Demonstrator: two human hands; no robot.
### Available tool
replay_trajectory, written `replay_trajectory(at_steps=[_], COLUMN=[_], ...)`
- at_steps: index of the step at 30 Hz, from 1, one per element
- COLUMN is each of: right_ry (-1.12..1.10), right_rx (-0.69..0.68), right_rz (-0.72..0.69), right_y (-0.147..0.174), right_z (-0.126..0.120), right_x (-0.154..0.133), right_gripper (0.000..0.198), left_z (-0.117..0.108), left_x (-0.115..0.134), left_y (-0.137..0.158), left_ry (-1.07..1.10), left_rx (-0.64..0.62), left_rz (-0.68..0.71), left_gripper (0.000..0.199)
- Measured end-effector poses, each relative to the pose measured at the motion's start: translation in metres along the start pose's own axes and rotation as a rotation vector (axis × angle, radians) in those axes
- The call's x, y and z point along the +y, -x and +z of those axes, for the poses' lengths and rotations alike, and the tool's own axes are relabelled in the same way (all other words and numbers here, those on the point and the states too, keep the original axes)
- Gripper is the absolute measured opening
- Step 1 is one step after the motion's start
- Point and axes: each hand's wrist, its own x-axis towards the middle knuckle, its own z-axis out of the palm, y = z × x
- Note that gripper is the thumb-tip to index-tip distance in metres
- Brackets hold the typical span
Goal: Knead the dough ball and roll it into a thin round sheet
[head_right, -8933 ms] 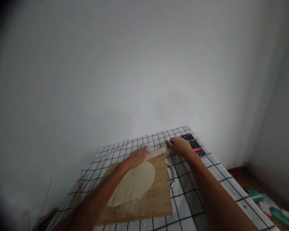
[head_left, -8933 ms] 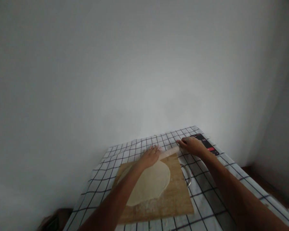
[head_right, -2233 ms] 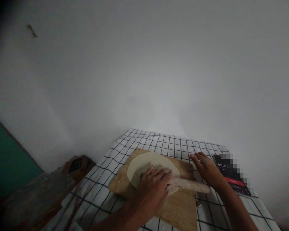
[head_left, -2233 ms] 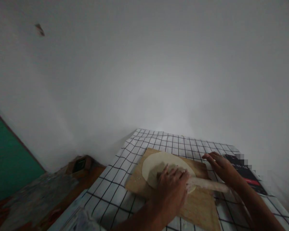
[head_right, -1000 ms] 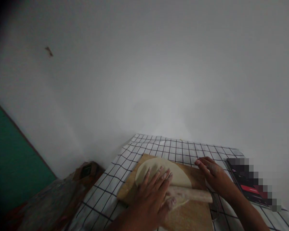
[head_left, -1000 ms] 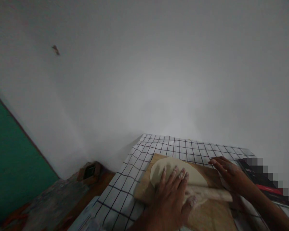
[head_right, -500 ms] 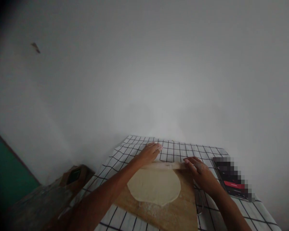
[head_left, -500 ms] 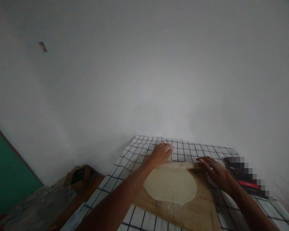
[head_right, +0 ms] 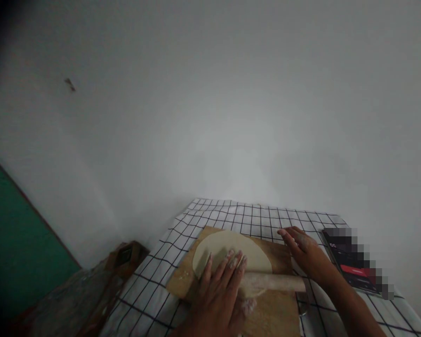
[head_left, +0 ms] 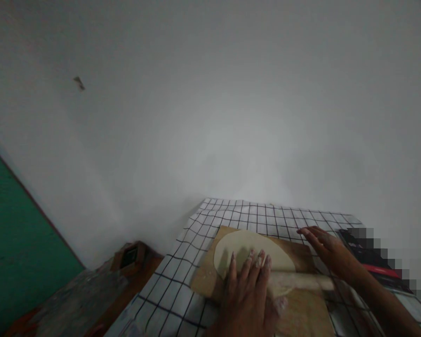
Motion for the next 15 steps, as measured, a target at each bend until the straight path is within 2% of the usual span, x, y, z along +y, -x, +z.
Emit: replay_trajectory(at_steps=[4,7,9,12,15], right_ry=[-0.007,-0.01,-0.008,-0.012,-0.001], right_rx=[0.039,0.044,0.06,0.079,0.083], right_rz=[-0.029,0.019,0.059,0.078,0.048], right_y=[-0.001,-0.002,-0.001,0.0,-0.001], right_z=[0.002,-0.002,-0.008,-0.015,-0.017], right_x=[0.001,0.005,0.007,0.008,0.009], right_gripper=[0.043,0.043,0.043,0.043,0.044], left_z=[-0.001,0.005,0.011,0.018,0.019], left_x=[-0.031,-0.064,-0.083,-0.098,-0.095], left_y=[-0.075,-0.139,-0.171,-0.193,-0.188], left_ry=[-0.001,-0.018,-0.016,-0.001,0.012], left_rx=[-0.091,-0.125,-0.163,-0.196,-0.172], left_rz=[-0.165,-0.234,-0.284,-0.306,-0.269], left_gripper=[0.048,0.039,0.035,0.034,0.033])
